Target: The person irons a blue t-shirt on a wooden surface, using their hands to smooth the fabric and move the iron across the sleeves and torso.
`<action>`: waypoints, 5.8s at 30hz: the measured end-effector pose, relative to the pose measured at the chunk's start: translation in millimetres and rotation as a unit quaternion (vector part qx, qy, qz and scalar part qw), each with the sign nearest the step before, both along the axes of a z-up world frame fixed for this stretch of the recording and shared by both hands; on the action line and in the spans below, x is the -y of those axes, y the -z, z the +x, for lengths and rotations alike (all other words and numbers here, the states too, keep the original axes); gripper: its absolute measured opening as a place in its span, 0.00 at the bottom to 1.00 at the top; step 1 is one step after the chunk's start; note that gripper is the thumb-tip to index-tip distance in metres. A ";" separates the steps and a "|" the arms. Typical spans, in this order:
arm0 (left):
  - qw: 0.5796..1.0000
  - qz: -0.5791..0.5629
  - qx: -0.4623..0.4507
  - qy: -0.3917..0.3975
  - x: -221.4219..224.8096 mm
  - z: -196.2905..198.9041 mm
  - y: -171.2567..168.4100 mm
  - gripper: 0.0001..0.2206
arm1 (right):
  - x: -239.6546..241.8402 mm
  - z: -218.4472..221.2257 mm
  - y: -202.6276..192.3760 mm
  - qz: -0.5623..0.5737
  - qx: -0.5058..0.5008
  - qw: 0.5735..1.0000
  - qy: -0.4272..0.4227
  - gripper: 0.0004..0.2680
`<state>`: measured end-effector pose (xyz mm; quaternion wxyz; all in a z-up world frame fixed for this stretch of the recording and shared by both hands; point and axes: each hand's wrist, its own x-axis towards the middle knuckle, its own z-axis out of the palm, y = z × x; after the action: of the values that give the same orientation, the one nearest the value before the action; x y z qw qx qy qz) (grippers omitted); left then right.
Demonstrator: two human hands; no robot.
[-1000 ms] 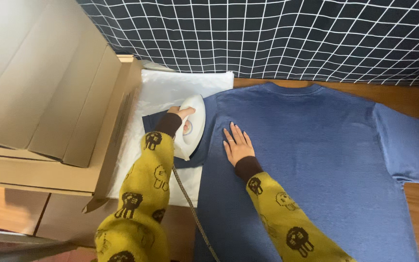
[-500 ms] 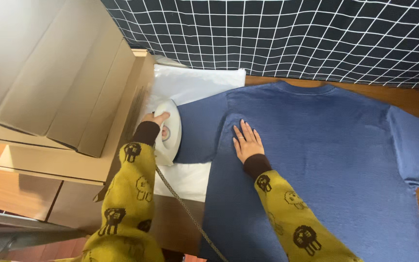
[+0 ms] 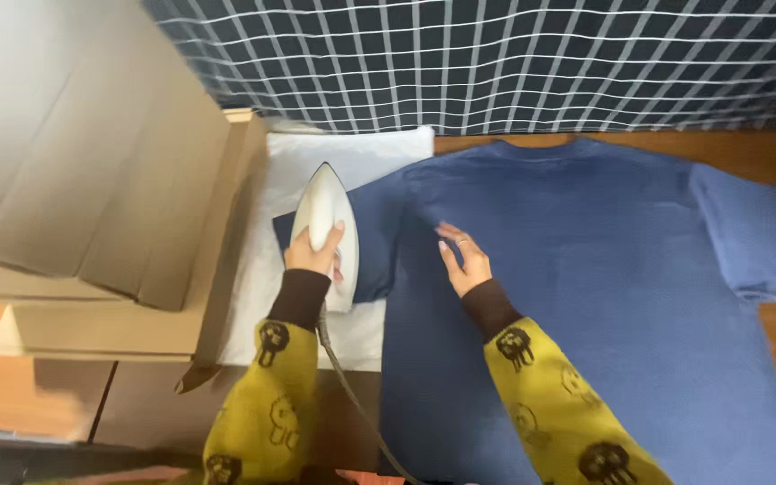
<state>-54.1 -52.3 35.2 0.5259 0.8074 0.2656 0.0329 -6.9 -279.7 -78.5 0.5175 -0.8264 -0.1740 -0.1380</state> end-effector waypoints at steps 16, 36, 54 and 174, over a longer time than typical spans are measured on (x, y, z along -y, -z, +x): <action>0.972 0.018 0.160 0.170 264.6 -72.2 -19.3 0.25 | 137.6 -95.4 -125.4 0.524 -0.343 0.773 -0.101 0.11; 0.940 -0.066 0.333 0.022 329.2 -219.5 27.7 0.10 | 546.5 -253.2 -93.7 0.326 -0.161 0.878 0.312 0.09; 0.955 -0.009 0.295 -0.039 308.4 -232.0 65.1 0.15 | 541.5 -233.5 -66.0 0.333 -0.031 0.894 0.298 0.08; 0.951 0.129 0.227 -0.168 121.8 -213.2 85.6 0.10 | 484.2 -192.5 -7.5 0.071 -0.113 0.956 0.263 0.08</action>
<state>-267.3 -174.0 -50.4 0.4505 0.7833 0.2647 0.3367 -199.3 -763.9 -71.0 0.5365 -0.8142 0.1193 -0.1873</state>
